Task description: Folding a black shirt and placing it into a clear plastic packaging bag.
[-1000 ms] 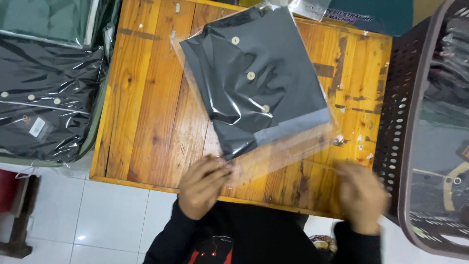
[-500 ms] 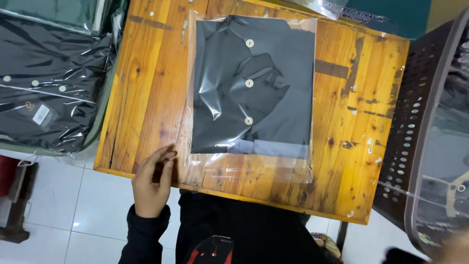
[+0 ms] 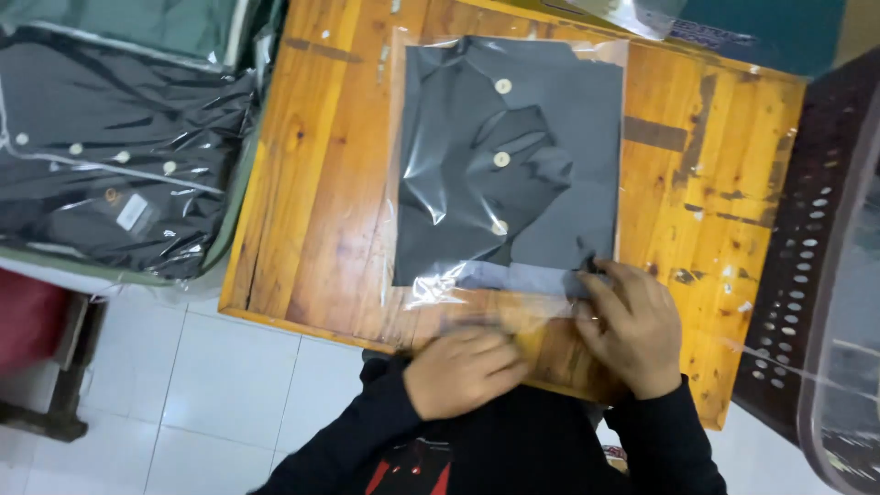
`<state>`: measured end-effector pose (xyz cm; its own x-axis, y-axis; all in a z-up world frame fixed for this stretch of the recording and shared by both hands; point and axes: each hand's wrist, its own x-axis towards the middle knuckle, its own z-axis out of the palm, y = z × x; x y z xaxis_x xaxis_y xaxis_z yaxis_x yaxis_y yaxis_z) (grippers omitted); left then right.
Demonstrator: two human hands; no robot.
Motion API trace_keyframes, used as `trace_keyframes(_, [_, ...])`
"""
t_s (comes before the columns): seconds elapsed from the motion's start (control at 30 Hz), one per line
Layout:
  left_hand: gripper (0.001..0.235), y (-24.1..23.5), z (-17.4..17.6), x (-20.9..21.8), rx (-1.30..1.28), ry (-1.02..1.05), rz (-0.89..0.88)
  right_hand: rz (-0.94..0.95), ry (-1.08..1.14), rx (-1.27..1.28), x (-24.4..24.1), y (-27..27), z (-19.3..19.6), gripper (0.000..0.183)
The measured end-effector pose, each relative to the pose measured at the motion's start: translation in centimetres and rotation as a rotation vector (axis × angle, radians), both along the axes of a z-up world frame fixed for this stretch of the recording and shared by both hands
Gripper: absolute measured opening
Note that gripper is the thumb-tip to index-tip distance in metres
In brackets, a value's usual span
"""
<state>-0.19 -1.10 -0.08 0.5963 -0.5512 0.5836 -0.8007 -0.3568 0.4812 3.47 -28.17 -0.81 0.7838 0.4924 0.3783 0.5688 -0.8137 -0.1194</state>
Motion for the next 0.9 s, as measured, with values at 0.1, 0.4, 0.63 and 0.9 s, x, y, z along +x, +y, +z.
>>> trace_keyframes(0.1, [0.011, -1.6, -0.7, -0.4, 0.143, 0.112, -0.093, 0.005, -0.034, 0.034, -0.6, 0.4, 0.6, 0.019])
trace_keyframes(0.4, [0.061, -4.4, -3.7, -0.8, 0.134, 0.074, 0.025, -0.108, -0.264, -0.066, -0.2, -0.5, -2.6, 0.014])
trace_keyframes(0.63, [0.067, -5.0, -4.3, -1.2, 0.194, 0.092, 0.129, -0.151, -0.425, -0.179, 0.9, 0.3, -2.9, 0.006])
trace_keyframes(0.9, [0.068, -4.8, -6.3, -1.5, 0.141, 0.113, 0.09, -0.361, -0.474, -0.189, 2.2, -0.4, -5.4, 0.009])
